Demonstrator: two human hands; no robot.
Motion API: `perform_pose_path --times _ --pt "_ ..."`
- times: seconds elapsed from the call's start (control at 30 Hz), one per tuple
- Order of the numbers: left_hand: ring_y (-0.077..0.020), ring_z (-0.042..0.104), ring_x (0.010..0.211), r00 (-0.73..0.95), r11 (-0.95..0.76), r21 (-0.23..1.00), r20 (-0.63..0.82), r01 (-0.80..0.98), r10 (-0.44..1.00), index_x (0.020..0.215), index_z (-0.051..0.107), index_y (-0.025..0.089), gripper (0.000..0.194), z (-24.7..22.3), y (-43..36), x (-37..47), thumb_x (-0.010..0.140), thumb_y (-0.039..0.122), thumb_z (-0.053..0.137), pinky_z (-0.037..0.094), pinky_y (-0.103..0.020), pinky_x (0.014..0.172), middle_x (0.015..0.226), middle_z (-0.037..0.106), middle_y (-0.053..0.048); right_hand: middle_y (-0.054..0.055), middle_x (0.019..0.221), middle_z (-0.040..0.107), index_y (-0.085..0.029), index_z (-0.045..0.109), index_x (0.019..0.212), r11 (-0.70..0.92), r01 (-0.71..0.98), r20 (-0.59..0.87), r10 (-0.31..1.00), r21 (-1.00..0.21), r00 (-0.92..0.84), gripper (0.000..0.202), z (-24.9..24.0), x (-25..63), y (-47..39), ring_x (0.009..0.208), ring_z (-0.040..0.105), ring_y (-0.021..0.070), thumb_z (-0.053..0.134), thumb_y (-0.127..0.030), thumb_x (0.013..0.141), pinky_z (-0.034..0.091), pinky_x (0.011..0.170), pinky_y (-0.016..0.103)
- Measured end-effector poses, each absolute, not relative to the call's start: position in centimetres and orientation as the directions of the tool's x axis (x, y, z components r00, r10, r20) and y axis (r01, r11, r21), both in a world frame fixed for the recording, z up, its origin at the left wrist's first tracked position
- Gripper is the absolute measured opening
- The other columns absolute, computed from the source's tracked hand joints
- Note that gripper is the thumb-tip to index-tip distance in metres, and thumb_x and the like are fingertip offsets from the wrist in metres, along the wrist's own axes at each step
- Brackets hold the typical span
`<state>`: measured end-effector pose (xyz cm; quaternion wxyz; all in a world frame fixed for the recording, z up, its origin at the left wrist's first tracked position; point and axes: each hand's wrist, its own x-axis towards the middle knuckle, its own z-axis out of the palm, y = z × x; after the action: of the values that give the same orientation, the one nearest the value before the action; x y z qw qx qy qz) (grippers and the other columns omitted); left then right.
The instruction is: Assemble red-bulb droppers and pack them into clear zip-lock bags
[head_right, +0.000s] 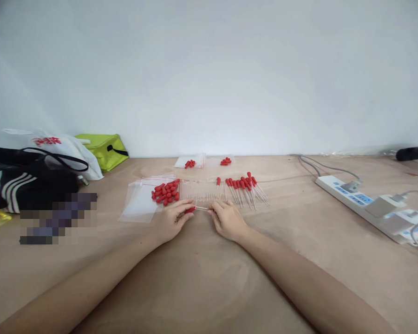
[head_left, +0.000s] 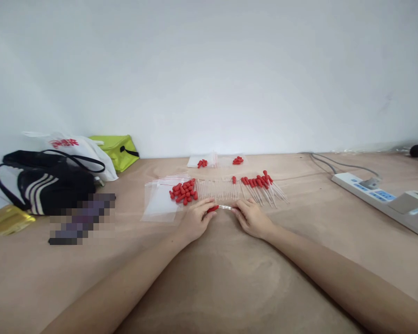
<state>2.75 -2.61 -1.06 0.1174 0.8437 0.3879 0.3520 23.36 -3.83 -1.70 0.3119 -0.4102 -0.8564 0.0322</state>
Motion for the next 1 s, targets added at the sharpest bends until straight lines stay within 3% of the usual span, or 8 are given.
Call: perform_pose_path --times 0.37,0.7,1.0 --pt "-0.0133 0.059 0.068 0.54 -0.749 0.471 0.52 0.465 0.662 0.082 0.061 0.017 0.015 -0.2 -3.0 2.9 0.083 0.022 0.047 0.047 -0.024 0.064 0.076 0.064 -0.003 0.001 0.074 0.061 -0.019 0.056 0.083 0.705 0.598 0.481 0.703 -0.38 -0.523 0.018 -1.4 23.7 -3.7 0.069 0.053 0.0123 0.038 -0.021 0.086 0.027 0.067 0.028" --pt "-0.0136 0.056 0.067 0.621 -0.785 0.385 0.48 0.485 0.62 0.082 0.06 0.016 0.019 -0.1 -3.3 2.8 0.085 0.022 0.042 0.043 -0.024 0.063 0.074 0.06 -0.004 0.002 0.069 0.061 -0.018 0.06 0.077 0.728 0.673 0.476 0.641 -0.129 -0.602 0.02 -0.4 23.7 -3.9 0.061 0.047 0.0116 0.041 -0.015 0.08 0.018 0.065 0.03" --pt "-0.0127 0.053 0.064 0.668 -0.81 0.338 0.458 0.48 0.587 0.081 0.057 0.015 0.018 -0.2 -3.5 2.8 0.086 0.023 0.041 0.042 -0.023 0.06 0.072 0.056 -0.003 0.001 0.067 0.06 -0.018 0.059 0.074 0.721 0.65 0.469 0.673 -0.242 -0.572 0.023 -0.7 22.9 -4.6 0.062 0.048 0.0108 0.038 -0.018 0.084 0.018 0.064 0.028"
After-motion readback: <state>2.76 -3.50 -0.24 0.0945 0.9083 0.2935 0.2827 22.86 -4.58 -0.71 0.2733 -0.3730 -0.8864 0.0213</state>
